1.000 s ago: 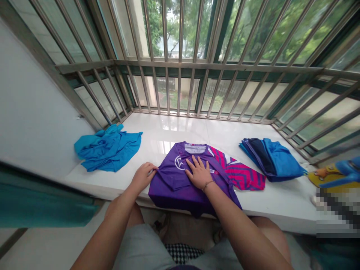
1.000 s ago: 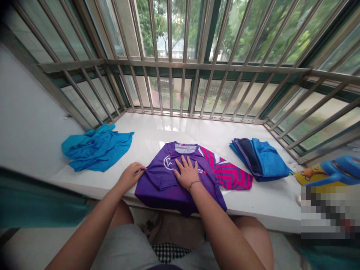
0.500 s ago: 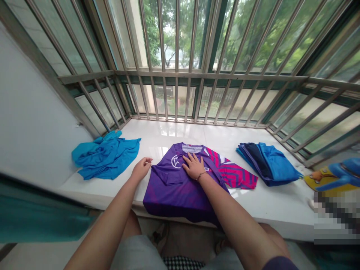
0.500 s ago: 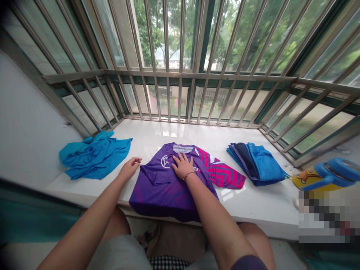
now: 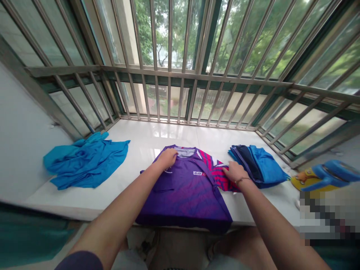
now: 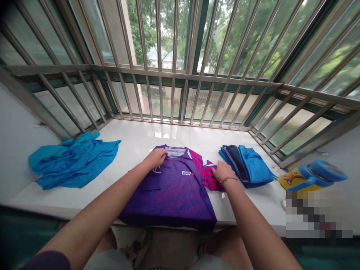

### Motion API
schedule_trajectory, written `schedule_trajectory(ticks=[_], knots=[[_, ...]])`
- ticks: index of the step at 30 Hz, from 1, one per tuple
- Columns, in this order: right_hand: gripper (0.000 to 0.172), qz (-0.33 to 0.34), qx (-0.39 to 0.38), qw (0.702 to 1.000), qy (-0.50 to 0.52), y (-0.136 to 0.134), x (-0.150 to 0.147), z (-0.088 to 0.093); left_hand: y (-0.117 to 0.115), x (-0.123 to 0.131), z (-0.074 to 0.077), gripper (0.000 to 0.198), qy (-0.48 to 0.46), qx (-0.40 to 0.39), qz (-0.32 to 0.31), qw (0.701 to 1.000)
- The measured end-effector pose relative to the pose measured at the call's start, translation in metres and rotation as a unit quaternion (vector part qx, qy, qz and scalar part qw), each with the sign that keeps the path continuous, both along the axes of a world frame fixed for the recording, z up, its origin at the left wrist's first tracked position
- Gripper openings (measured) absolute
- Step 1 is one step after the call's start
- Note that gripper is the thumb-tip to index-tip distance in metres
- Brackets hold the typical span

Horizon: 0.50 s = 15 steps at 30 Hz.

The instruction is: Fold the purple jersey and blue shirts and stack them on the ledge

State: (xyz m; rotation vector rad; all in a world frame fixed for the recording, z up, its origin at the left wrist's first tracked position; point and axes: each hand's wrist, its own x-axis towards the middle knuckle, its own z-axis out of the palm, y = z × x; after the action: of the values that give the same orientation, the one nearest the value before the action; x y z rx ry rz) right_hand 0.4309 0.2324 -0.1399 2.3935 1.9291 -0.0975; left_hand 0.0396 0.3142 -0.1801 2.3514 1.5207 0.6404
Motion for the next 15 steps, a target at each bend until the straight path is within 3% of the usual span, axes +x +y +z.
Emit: schedule_trajectory(ticks=[3, 5, 9, 15], knots=[[0.041, -0.019, -0.027, 0.999, -0.018, -0.027, 0.042, -0.009, -0.003, 0.057, -0.004, 0.038, 0.031, 0.020, -0.141, 0.989], [0.034, -0.018, -0.026, 0.999, -0.003, -0.039, 0.055, -0.015, -0.003, 0.088, -0.007, 0.040, 0.055, 0.018, -0.185, 0.981], [0.026, -0.030, 0.003, 0.999, 0.022, -0.043, 0.060, -0.017, 0.000, 0.116, -0.013, 0.046, 0.087, -0.009, -0.162, 0.983], [0.042, -0.092, 0.076, 0.992, 0.050, -0.020, 0.064, 0.009, 0.004, 0.110, -0.019, 0.053, 0.083, -0.037, -0.134, 0.987]])
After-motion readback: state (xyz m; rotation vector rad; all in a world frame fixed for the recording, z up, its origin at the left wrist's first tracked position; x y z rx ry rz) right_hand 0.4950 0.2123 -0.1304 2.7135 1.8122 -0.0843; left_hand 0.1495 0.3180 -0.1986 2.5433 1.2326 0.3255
